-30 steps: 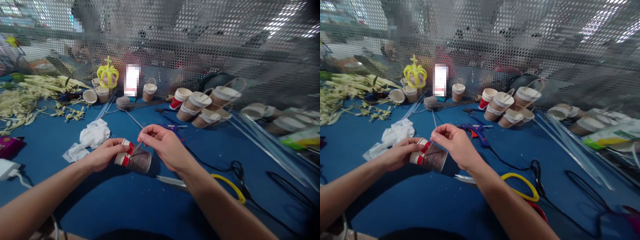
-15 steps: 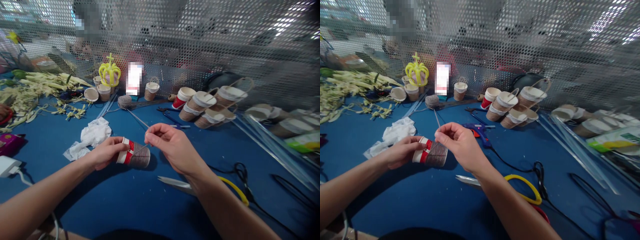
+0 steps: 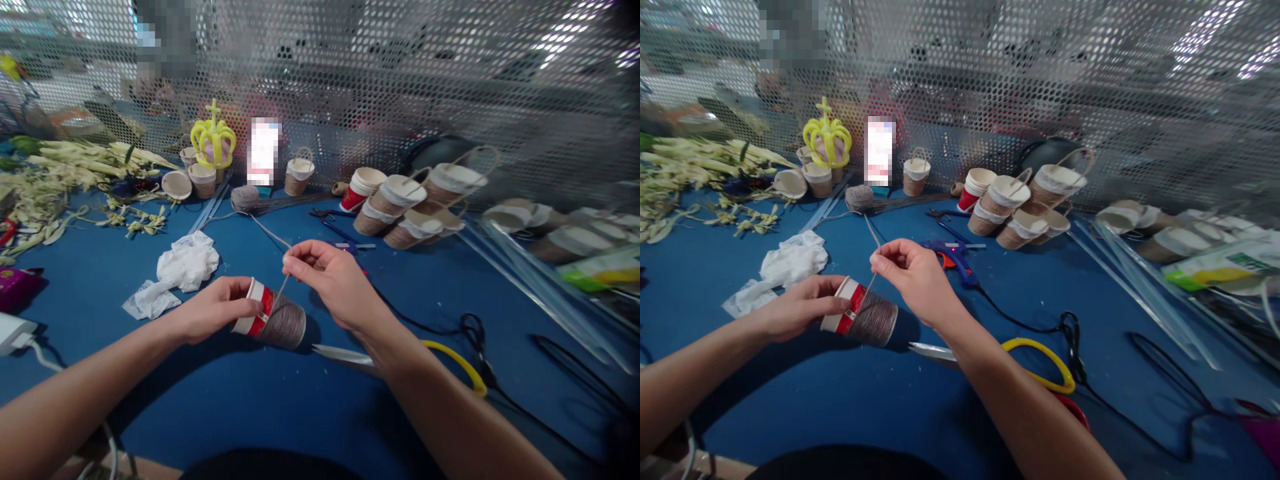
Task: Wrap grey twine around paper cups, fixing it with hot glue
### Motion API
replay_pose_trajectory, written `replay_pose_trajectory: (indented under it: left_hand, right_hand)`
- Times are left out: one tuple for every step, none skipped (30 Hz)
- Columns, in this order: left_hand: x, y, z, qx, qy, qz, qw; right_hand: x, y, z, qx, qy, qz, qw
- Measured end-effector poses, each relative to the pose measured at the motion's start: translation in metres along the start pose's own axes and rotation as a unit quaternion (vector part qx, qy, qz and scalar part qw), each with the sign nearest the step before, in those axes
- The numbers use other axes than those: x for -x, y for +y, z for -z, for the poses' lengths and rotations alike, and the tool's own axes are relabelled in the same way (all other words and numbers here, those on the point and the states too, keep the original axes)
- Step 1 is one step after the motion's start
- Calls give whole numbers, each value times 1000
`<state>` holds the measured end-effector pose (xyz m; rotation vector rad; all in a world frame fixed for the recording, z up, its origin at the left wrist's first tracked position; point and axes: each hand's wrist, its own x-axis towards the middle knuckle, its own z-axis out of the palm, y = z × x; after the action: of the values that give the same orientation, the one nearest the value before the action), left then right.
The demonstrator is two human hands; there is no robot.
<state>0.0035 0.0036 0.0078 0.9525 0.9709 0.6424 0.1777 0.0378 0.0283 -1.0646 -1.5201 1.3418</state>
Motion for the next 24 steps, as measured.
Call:
replay_pose_trajectory:
  left_hand:
    - [0,0,0,-7,-2,-2,1000]
    - [1,-1,0,-14,-5,-4,1000]
    - [1,-1,1,-19,-8,-6,1000]
    - [2,-1,0,-22,-12,-7,1000]
    - [2,-1,0,-25,-16,-9,1000]
    - [2,-1,0,-28,-20,-12,999]
    - [2,-2,0,-30,-22,-15,999]
    - [3,-2,0,-32,-25,-18,999]
    - [3,-2,1,-33,-28,-21,999]
    - [3,-2,1,-31,-33,-25,999]
    - [3,-2,1,-29,-39,-29,998]
    - [3,-2,2,-27,-46,-33,998]
    - [3,-2,2,-27,-50,-37,998]
    - [4,-3,2,-29,-53,-41,997]
    - [4,-3,3,-32,-54,-45,997]
    - [4,-3,3,-36,-55,-48,997]
    - [5,-3,3,-40,-56,-51,996]
    - [5,-3,3,-42,-58,-54,996]
    - [5,-3,3,-45,-61,-57,995]
    - [5,-3,3,-49,-64,-61,995]
    - [5,-3,4,-53,-67,-65,994]
    - [5,-3,4,-56,-69,-70,994]
    - [5,-4,4,-59,-71,-74,993]
    - [5,-4,5,-62,-73,-78,992]
  right_hand:
    - [0,1,0,1,-1,-1,1000]
    - [-1,2,0,2,-4,-2,1000]
    - [-1,3,0,4,-6,-4,1000]
    - [-1,4,0,7,-8,-8,1000]
    - [-1,4,-1,10,-10,-13,1000]
    - [-1,4,-1,13,-11,-19,1000]
    - [-1,4,-1,16,-10,-25,1000]
    - [-1,4,-1,20,-9,-30,999]
    - [-1,4,-2,24,-9,-35,999]
    - [-1,4,-2,29,-9,-38,999]
    - [-1,4,-2,35,-11,-40,999]
    - [-1,4,-3,41,-13,-43,998]
    - [-1,4,-3,47,-15,-46,998]
    - [-2,4,-3,52,-17,-49,997]
    - [-2,4,-4,55,-19,-54,997]
    - [-2,4,-4,56,-20,-58,997]
    - [-2,5,-4,57,-21,-61,996]
    - [-2,5,-5,58,-24,-62,996]
    - [-3,6,-5,59,-27,-61,996]
    - [-3,7,-5,62,-29,-59,996]
    - [-3,7,-5,64,-31,-57,996]
    - [-3,8,-5,66,-32,-56,996]
    - [-3,8,-5,67,-33,-57,996]
    - [-3,9,-5,66,-34,-58,996]
